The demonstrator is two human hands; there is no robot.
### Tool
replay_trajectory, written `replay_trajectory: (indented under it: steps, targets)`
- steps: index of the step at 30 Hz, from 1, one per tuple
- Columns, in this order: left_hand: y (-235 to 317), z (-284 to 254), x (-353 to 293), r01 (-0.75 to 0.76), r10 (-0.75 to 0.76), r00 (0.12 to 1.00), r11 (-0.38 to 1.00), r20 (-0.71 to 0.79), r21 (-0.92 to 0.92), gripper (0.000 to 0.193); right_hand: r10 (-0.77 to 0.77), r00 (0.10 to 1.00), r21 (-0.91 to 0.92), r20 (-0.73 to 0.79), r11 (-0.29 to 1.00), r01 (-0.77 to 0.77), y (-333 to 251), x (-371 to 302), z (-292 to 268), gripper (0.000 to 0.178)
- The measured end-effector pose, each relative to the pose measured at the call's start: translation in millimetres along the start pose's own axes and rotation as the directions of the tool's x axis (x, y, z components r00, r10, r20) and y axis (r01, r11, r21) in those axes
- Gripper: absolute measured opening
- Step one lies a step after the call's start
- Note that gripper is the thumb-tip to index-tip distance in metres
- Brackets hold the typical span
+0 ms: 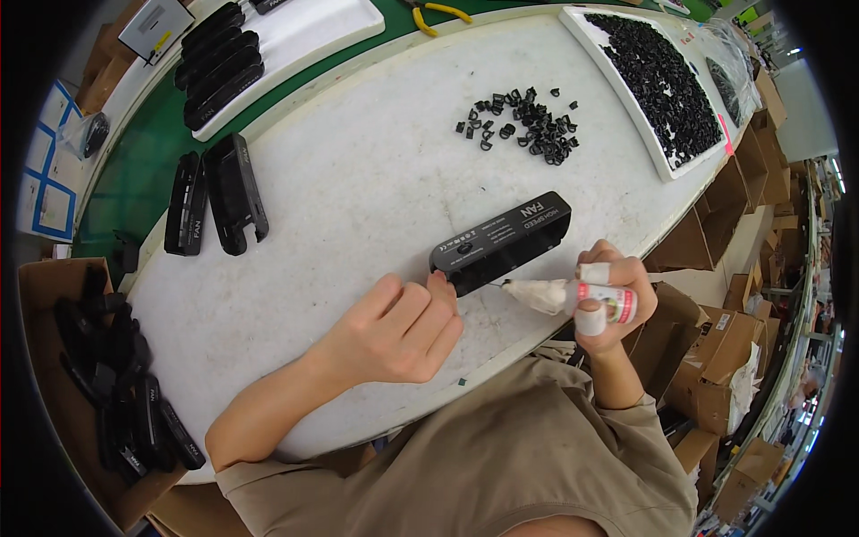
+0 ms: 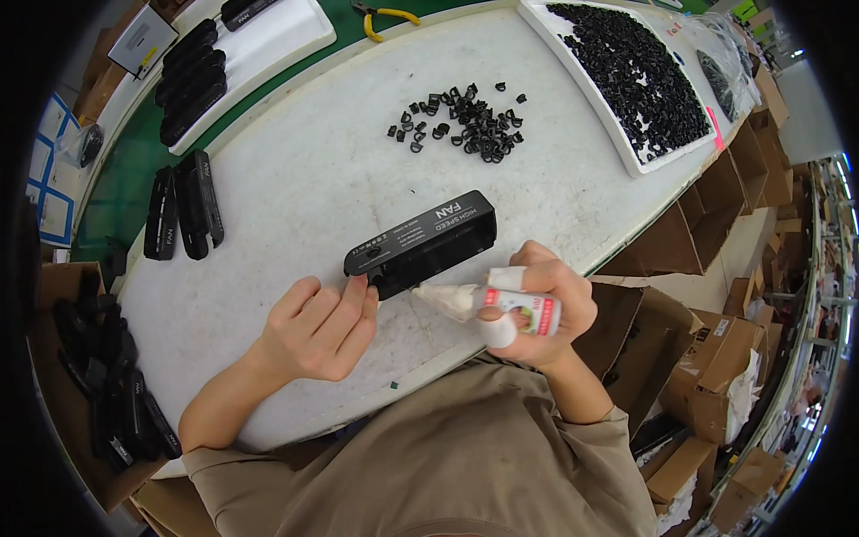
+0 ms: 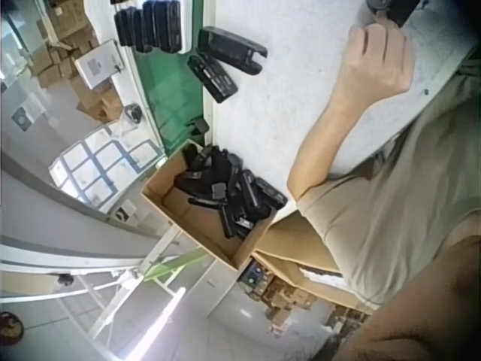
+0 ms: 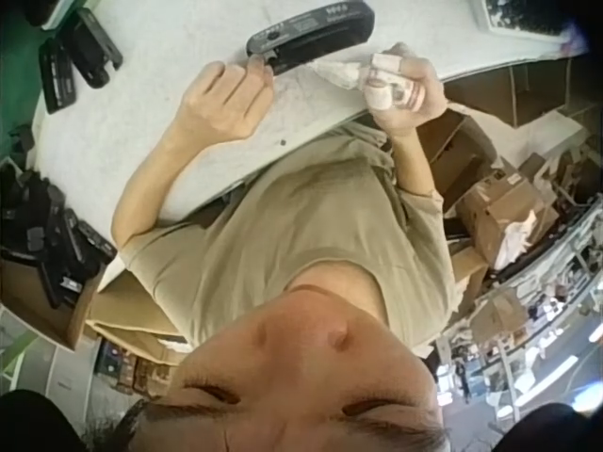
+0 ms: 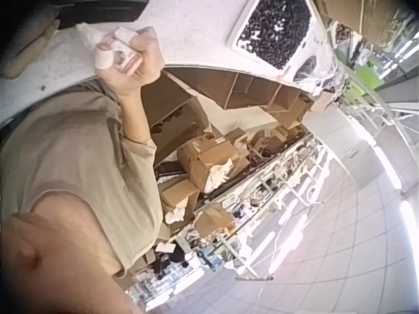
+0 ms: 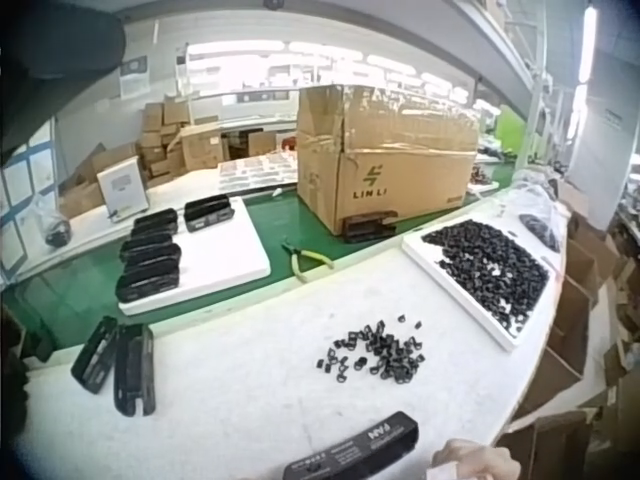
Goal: The person assembles plastic housings for electronic devices by inserting electronic components into the housings and applying adhesive with a glue applicator, using pliers to manipulate small components.
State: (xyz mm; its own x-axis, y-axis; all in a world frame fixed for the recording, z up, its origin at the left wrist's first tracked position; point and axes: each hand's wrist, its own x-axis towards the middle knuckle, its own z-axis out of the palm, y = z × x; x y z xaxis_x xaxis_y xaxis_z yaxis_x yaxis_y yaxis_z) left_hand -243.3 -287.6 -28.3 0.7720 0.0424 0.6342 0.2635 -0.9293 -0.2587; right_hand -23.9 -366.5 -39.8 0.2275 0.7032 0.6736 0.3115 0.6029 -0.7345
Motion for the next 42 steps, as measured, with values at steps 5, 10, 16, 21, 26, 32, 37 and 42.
replay_trajectory:
  steps: [5, 10, 16, 21, 26, 32, 37, 42]
  targets:
    - [1, 0, -1, -0.008, 0.007, 1.0, 1.0, 0.008, 0.009, 0.004, -0.155, 0.979, -0.164, 0.129, 0.971, 0.175, -3, 8, 7, 0.025]
    - [1, -2, -1, -0.017, 0.017, 1.0, 1.0, 0.015, 0.003, 0.005, -0.17, 0.968, -0.239, 0.186, 0.947, 0.213, -8, 11, 11, 0.028]
    - [2, -2, 0, -0.026, 0.026, 0.999, 1.0, 0.027, 0.0, 0.009, -0.195, 0.946, -0.274, 0.258, 0.924, 0.265, -11, 15, 12, 0.028]
    - [3, -2, 0, -0.047, 0.046, 0.999, 0.998, 0.01, 0.035, 0.017, -0.22, 0.941, -0.26, 0.257, 0.922, 0.286, -14, 16, 14, 0.027]
    - [3, -2, 2, -0.043, 0.043, 0.999, 0.999, 0.023, 0.031, 0.017, -0.19, 0.946, -0.261, 0.264, 0.93, 0.259, -12, 18, 11, 0.027]
    - [2, -2, 2, -0.044, 0.043, 0.999, 0.999, 0.027, 0.022, 0.016, -0.176, 0.952, -0.262, 0.252, 0.934, 0.243, -10, 19, 12, 0.026]
    - [1, -2, 1, -0.041, 0.041, 0.999, 0.999, 0.025, 0.013, 0.012, -0.158, 0.974, -0.214, 0.166, 0.958, 0.191, -4, 14, 6, 0.024]
    - [1, -4, 2, 0.074, -0.071, 0.996, 0.995, 0.049, -0.066, 0.008, 0.172, 0.955, -0.07, -0.242, 0.978, -0.194, -2, -13, -22, 0.029]
